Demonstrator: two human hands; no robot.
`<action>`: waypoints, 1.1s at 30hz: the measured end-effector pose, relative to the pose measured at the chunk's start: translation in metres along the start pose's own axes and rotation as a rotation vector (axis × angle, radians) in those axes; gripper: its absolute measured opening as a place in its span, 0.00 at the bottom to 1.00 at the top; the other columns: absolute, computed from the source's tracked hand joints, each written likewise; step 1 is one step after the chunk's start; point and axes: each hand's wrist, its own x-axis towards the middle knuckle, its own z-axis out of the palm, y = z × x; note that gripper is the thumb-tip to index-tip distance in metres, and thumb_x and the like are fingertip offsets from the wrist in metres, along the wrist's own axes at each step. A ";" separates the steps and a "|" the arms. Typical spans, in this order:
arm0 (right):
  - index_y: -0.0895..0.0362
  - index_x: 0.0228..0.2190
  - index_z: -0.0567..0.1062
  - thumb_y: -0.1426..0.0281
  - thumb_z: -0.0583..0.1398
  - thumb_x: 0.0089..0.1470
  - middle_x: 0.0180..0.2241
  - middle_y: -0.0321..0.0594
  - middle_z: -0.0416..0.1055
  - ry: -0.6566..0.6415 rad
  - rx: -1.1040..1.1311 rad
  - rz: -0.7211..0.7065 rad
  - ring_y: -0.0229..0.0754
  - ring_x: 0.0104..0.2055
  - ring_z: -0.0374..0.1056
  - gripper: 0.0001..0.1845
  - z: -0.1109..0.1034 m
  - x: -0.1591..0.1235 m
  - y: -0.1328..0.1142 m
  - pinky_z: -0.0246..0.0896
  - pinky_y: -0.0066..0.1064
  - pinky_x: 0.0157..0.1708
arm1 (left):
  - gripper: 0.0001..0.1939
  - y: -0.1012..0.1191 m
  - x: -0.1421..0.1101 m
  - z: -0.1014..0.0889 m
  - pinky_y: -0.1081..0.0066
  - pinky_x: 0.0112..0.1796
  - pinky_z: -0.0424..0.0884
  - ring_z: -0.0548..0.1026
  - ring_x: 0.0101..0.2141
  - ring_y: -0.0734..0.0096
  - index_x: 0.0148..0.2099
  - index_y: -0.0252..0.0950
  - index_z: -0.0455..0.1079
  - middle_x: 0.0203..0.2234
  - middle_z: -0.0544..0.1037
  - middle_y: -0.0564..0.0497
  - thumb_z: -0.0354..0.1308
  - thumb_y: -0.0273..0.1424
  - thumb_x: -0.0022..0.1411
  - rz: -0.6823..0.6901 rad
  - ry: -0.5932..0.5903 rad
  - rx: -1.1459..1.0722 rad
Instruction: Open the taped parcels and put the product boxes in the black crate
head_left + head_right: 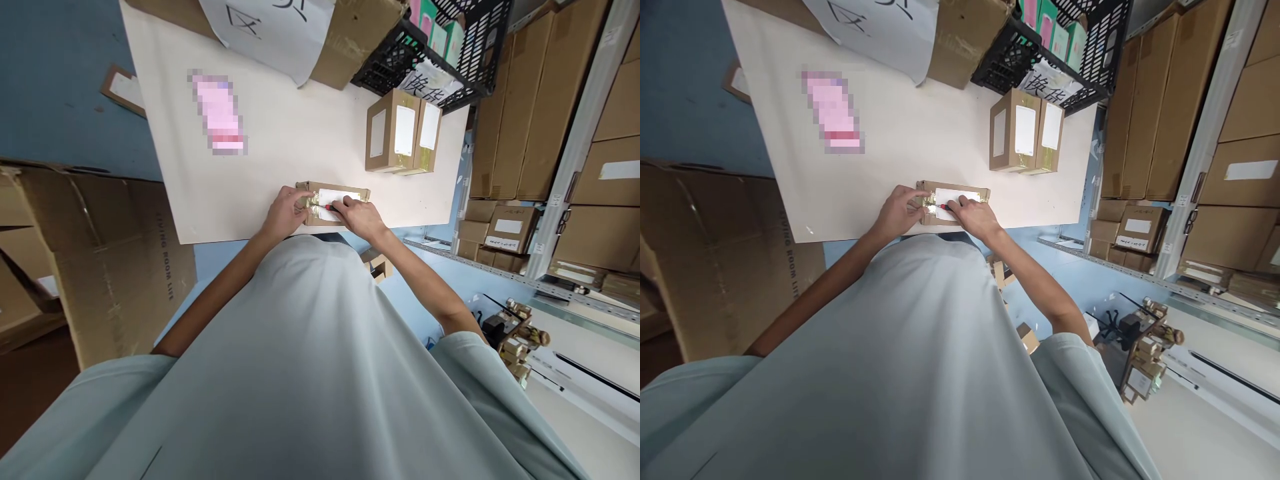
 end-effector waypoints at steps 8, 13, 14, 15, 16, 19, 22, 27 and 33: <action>0.59 0.70 0.73 0.75 0.46 0.82 0.62 0.60 0.78 -0.028 -0.081 -0.083 0.59 0.58 0.82 0.26 -0.020 0.016 -0.008 0.67 0.41 0.48 | 0.23 0.011 -0.002 -0.002 0.58 0.55 0.83 0.83 0.42 0.63 0.65 0.43 0.83 0.57 0.76 0.45 0.68 0.33 0.69 -0.063 0.016 0.036; 0.60 0.67 0.77 0.81 0.48 0.78 0.61 0.61 0.80 -0.041 -0.103 -0.075 0.59 0.60 0.82 0.27 -0.021 0.017 -0.004 0.69 0.42 0.51 | 0.24 0.021 -0.003 0.001 0.59 0.53 0.83 0.83 0.42 0.63 0.64 0.44 0.83 0.57 0.77 0.46 0.69 0.31 0.68 -0.117 0.044 0.083; 0.61 0.67 0.77 0.82 0.48 0.78 0.61 0.62 0.81 -0.046 -0.101 -0.068 0.59 0.61 0.82 0.28 -0.020 0.016 0.000 0.69 0.42 0.51 | 0.24 0.023 -0.004 0.002 0.59 0.53 0.83 0.83 0.41 0.63 0.64 0.44 0.84 0.57 0.78 0.46 0.69 0.31 0.67 -0.130 0.055 0.094; 0.61 0.67 0.78 0.83 0.48 0.77 0.60 0.62 0.81 -0.053 -0.096 -0.063 0.59 0.61 0.82 0.29 -0.018 0.014 0.006 0.69 0.42 0.52 | 0.23 0.025 -0.004 0.002 0.59 0.53 0.83 0.83 0.41 0.64 0.64 0.44 0.84 0.57 0.78 0.46 0.69 0.31 0.67 -0.144 0.066 0.106; 0.62 0.66 0.79 0.83 0.48 0.77 0.60 0.62 0.82 -0.062 -0.090 -0.052 0.59 0.62 0.82 0.29 -0.016 0.012 0.014 0.69 0.42 0.52 | 0.23 0.027 -0.005 0.003 0.59 0.52 0.83 0.83 0.40 0.64 0.63 0.44 0.84 0.57 0.79 0.46 0.69 0.31 0.67 -0.160 0.079 0.118; 0.63 0.63 0.82 0.83 0.49 0.76 0.60 0.65 0.82 -0.100 -0.082 0.021 0.59 0.61 0.82 0.27 -0.004 0.001 0.046 0.69 0.42 0.52 | 0.22 0.033 -0.008 0.005 0.59 0.51 0.82 0.83 0.39 0.64 0.62 0.46 0.85 0.56 0.80 0.46 0.69 0.31 0.68 -0.205 0.124 0.145; 0.61 0.63 0.82 0.81 0.52 0.77 0.59 0.64 0.83 -0.109 -0.090 0.056 0.59 0.59 0.83 0.25 0.012 -0.012 0.084 0.68 0.41 0.51 | 0.22 0.039 -0.010 0.008 0.60 0.50 0.83 0.84 0.41 0.62 0.62 0.46 0.86 0.56 0.82 0.46 0.69 0.31 0.67 -0.237 0.153 0.147; 0.57 0.65 0.79 0.80 0.51 0.77 0.58 0.61 0.82 -0.067 -0.072 0.002 0.58 0.57 0.82 0.25 0.040 -0.026 0.128 0.65 0.42 0.48 | 0.23 0.053 -0.012 0.017 0.58 0.53 0.85 0.85 0.43 0.60 0.62 0.45 0.86 0.58 0.82 0.46 0.69 0.31 0.66 -0.299 0.189 0.181; 0.58 0.64 0.79 0.84 0.52 0.74 0.58 0.59 0.82 -0.087 -0.005 -0.029 0.56 0.58 0.81 0.26 0.056 -0.027 0.152 0.63 0.39 0.46 | 0.25 0.067 -0.008 0.042 0.59 0.54 0.86 0.86 0.42 0.63 0.62 0.44 0.86 0.60 0.83 0.46 0.66 0.29 0.64 -0.351 0.241 0.203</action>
